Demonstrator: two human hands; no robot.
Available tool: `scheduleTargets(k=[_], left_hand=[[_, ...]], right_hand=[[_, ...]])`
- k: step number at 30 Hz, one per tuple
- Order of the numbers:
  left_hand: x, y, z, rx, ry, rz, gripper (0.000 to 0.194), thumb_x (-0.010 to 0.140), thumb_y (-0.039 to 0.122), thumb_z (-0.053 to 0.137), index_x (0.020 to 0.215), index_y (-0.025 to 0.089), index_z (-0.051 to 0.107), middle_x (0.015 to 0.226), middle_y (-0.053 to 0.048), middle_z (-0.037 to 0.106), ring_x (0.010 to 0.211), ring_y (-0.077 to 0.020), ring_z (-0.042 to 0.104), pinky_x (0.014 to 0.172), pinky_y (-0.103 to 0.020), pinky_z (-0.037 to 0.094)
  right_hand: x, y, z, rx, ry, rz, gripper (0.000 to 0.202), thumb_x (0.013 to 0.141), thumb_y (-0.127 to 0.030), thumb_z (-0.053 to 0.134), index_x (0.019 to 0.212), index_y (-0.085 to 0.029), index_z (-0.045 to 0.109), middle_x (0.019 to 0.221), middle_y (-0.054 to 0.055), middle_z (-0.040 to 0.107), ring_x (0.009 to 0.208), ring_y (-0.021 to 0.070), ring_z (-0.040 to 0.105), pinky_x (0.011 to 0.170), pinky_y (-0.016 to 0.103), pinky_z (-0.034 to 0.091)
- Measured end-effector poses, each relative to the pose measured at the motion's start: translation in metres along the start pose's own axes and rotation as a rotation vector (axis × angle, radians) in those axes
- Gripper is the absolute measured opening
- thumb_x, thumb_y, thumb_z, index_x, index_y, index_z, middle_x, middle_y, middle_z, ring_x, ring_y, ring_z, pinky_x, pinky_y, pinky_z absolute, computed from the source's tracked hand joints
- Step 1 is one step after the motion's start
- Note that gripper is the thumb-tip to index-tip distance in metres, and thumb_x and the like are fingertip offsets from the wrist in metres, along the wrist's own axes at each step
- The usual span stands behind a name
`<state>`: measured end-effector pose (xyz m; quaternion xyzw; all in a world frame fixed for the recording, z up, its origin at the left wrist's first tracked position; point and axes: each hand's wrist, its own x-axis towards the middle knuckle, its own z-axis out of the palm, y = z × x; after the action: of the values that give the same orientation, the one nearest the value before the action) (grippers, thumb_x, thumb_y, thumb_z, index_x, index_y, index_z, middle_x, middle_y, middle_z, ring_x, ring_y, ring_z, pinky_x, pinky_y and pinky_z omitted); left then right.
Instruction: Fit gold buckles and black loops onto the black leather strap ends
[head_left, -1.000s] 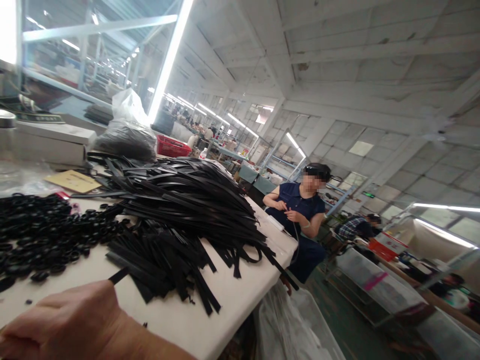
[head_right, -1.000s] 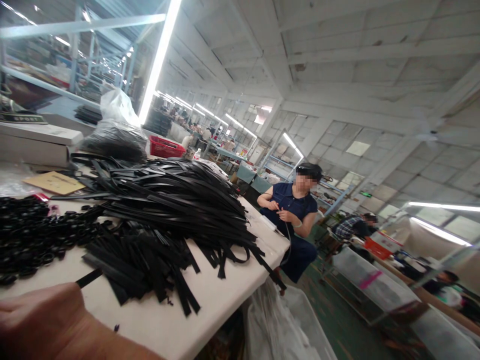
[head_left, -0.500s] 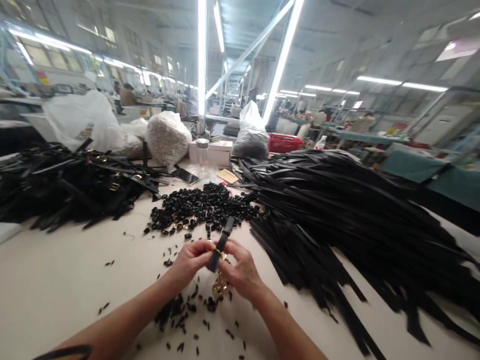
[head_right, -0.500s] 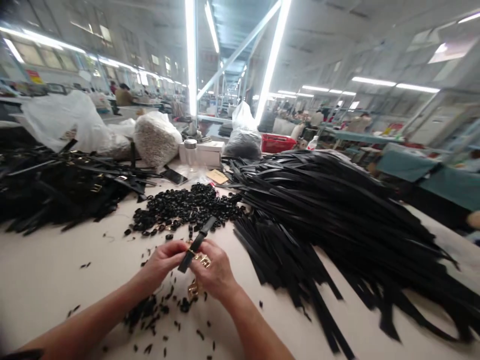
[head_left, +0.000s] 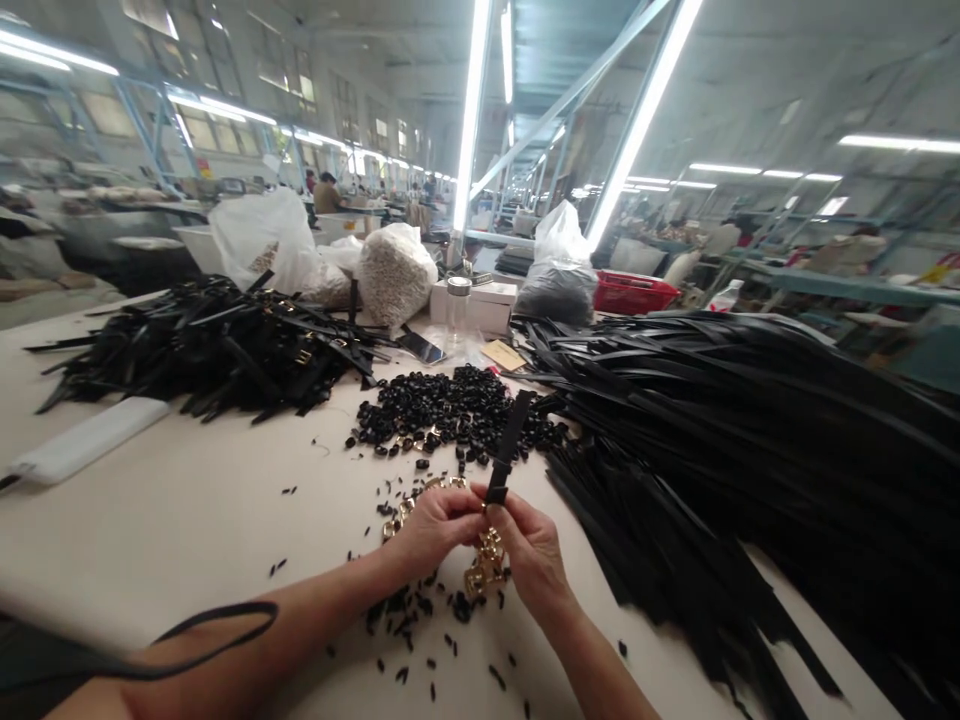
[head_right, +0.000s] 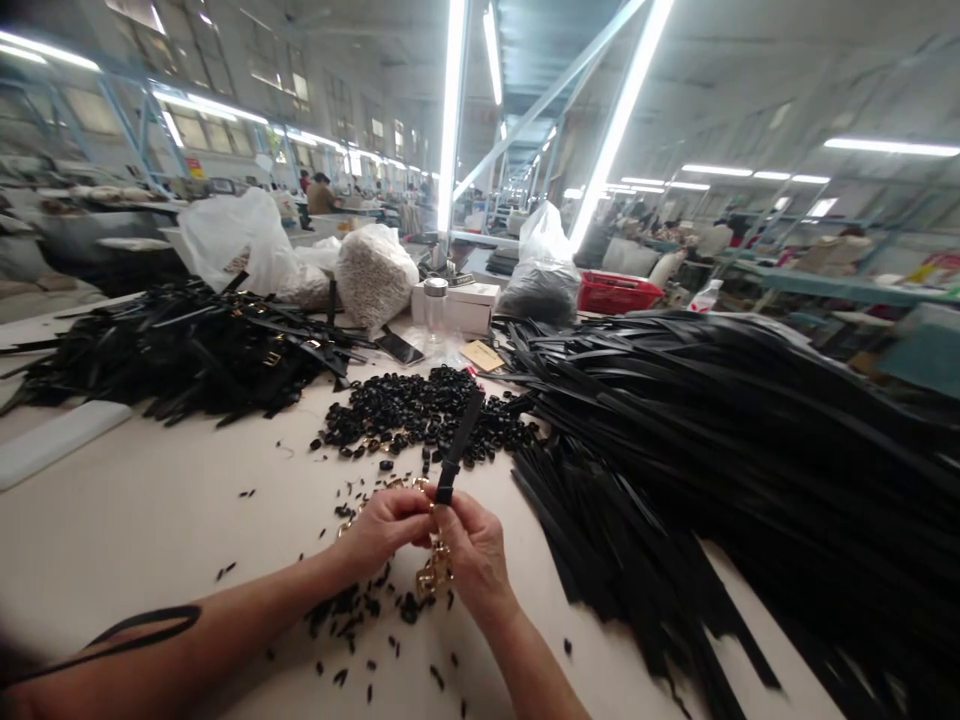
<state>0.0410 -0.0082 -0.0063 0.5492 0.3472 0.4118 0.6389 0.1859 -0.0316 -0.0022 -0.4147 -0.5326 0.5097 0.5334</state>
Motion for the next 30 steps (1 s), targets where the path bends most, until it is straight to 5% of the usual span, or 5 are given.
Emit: scheduleTargets(k=[6, 12, 18, 30], left_hand=[[0.002, 0.002, -0.009, 0.031, 0.026, 0.053, 0.029, 0.075, 0.037, 0.073, 0.087, 0.012, 0.066, 0.072, -0.002, 0.062, 0.06, -0.0103, 0.058, 0.057, -0.022, 0.05], [0.006, 0.009, -0.015, -0.147, 0.013, -0.014, 0.056, 0.06, 0.034, 0.084, 0.106, 0.013, 0.061, 0.06, 0.006, 0.055, 0.045, -0.0055, 0.048, 0.043, -0.017, 0.044], [0.006, 0.007, -0.016, -0.143, -0.026, -0.06, 0.036, 0.059, 0.036, 0.083, 0.08, 0.009, 0.07, 0.058, -0.001, 0.062, 0.042, -0.0053, 0.048, 0.037, -0.016, 0.038], [0.007, 0.008, -0.013, -0.099, 0.001, -0.065, 0.029, 0.062, 0.034, 0.078, 0.075, 0.01, 0.067, 0.051, 0.001, 0.057, 0.038, -0.0056, 0.045, 0.037, -0.017, 0.034]], right_hand=[[0.002, -0.004, -0.012, -0.292, 0.08, -0.14, 0.024, 0.09, -0.037, 0.057, 0.103, -0.022, 0.07, 0.093, 0.005, 0.071, 0.088, 0.0199, 0.065, 0.075, 0.028, 0.052], [0.002, -0.003, -0.012, -0.587, -0.104, -0.315, 0.022, 0.094, -0.029, 0.049, 0.102, -0.021, 0.068, 0.088, 0.004, 0.069, 0.08, 0.0171, 0.064, 0.072, 0.025, 0.049], [-0.001, 0.003, -0.01, -0.792, -0.168, -0.336, 0.026, 0.096, -0.031, 0.045, 0.104, -0.02, 0.067, 0.073, 0.005, 0.064, 0.065, 0.0181, 0.06, 0.061, 0.027, 0.046], [-0.001, 0.003, -0.011, -0.769, -0.176, -0.293, 0.025, 0.095, -0.031, 0.045, 0.099, -0.019, 0.067, 0.074, 0.004, 0.064, 0.067, 0.0181, 0.06, 0.06, 0.027, 0.043]])
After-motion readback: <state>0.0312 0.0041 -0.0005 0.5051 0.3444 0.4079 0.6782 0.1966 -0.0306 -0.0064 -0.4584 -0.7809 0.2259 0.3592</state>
